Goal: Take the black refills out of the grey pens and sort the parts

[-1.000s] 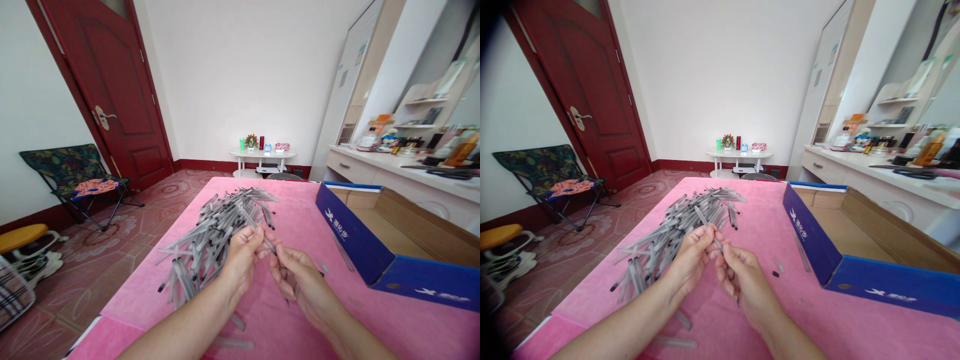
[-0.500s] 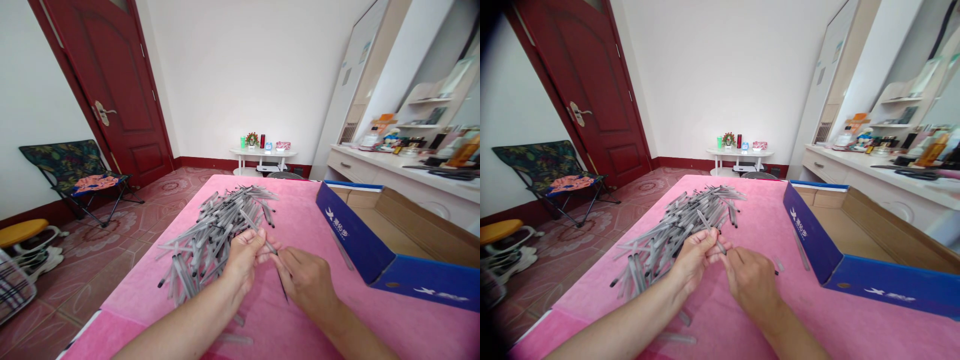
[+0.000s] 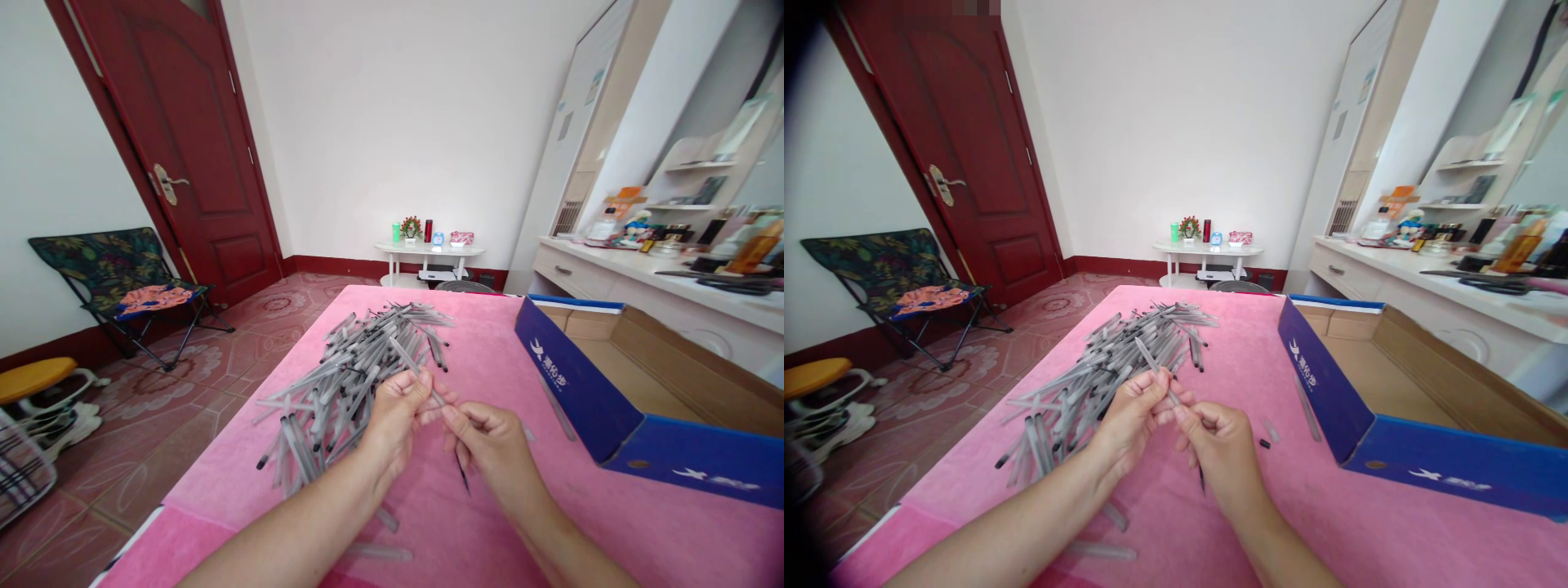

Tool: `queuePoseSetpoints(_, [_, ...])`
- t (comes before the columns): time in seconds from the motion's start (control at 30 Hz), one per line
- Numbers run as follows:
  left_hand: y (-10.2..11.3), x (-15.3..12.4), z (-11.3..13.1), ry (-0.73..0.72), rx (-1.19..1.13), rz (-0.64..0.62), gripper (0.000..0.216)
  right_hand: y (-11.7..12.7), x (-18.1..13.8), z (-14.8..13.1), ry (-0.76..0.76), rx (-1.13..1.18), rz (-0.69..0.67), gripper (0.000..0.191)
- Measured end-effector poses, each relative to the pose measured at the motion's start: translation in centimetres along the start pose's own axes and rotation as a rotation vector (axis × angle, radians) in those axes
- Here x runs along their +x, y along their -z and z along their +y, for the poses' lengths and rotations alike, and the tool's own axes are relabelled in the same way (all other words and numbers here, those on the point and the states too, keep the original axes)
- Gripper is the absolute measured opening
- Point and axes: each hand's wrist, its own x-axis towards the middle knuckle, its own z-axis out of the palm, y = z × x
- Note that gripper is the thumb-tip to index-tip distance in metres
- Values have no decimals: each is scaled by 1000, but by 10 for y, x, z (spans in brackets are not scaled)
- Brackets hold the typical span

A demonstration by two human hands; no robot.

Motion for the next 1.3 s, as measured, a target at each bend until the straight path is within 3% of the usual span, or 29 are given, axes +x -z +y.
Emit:
queuePoseSetpoints(0.07, [-1,-1,0,0,10,5,29,3,0,1,170,-238,123,34])
queuePoseSetpoints(0.13, [-2,-1,0,-10,24,0,29,3,0,2,268,-337,187,29])
queuePoseSetpoints(0.2, [-2,-1,1,-30,29,-6,29,2,0,3,190,-218,100,30])
queuePoseSetpoints(0.3, [-2,-1,3,-59,25,-17,29,-2,0,5,-74,131,-60,40])
queuePoseSetpoints(0.37, [-2,-2,3,-65,25,-25,29,-4,0,5,-154,246,-71,42])
queuePoseSetpoints(0.6, [0,-1,0,-65,28,-9,28,-1,0,-3,45,14,88,25])
queuePoseSetpoints(0.77, [2,2,1,-71,17,7,25,-1,3,7,-102,173,-26,39])
queuePoseSetpoints(1.0, [4,2,0,-70,21,2,22,2,6,4,-104,209,-7,29])
queuePoseSetpoints(1.17, [8,5,-2,-84,18,6,23,0,7,5,-208,260,-47,40])
queuePoseSetpoints(1.3, [8,6,-1,-83,17,10,24,-1,6,9,-138,223,-27,33])
